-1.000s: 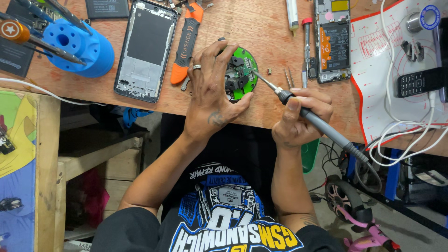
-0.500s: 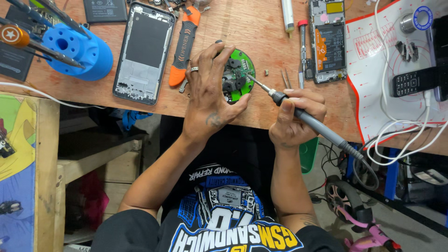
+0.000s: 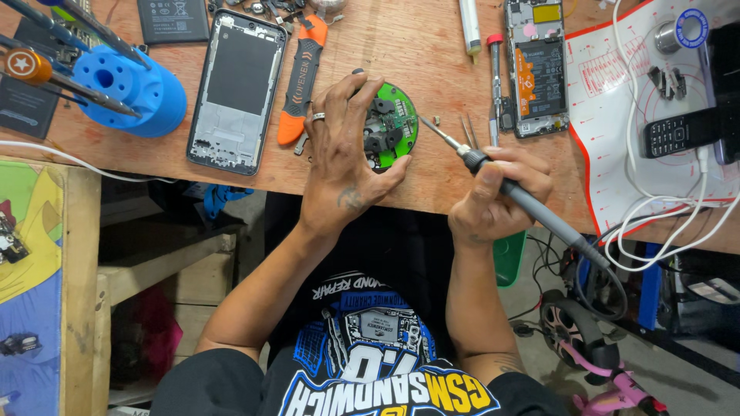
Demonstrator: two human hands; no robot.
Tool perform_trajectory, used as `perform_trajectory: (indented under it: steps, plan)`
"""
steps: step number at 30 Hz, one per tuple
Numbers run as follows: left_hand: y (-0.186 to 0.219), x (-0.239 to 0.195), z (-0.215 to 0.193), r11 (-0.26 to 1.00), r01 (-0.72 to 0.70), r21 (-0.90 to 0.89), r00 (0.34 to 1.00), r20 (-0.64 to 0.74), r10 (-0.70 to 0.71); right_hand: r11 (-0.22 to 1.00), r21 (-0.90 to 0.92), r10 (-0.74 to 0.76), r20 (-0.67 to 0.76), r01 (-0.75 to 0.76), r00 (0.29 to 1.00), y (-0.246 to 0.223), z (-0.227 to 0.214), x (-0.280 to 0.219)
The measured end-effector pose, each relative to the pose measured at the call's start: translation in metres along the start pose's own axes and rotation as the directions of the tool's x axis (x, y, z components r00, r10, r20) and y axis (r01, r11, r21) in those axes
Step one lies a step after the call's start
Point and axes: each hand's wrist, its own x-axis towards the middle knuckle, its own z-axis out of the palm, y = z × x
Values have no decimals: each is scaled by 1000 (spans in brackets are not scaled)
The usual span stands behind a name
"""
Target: The person uses a heat gun to warm a small green circuit board, then switches to a soldering iron to apply flux and solder components. They use tweezers and pliers to handle small parts and wires while working at a cluttered electronics repair bench.
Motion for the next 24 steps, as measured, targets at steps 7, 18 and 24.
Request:
perform_trajectory:
  steps: [7, 18, 24]
  plan:
    - [-1, 1, -1, 1000, 1, -5, 1000, 25, -1, 993, 110, 48, -126, -35, 991, 5, 1, -1]
    - [17, 11, -10, 994, -94, -52, 984, -155, 85, 987, 22, 159, 53, -160, 986, -11, -11, -13]
    - [52, 13, -9, 982, -9, -191, 932, -357, -61, 964, 233, 159, -121, -128, 980, 4, -10, -18]
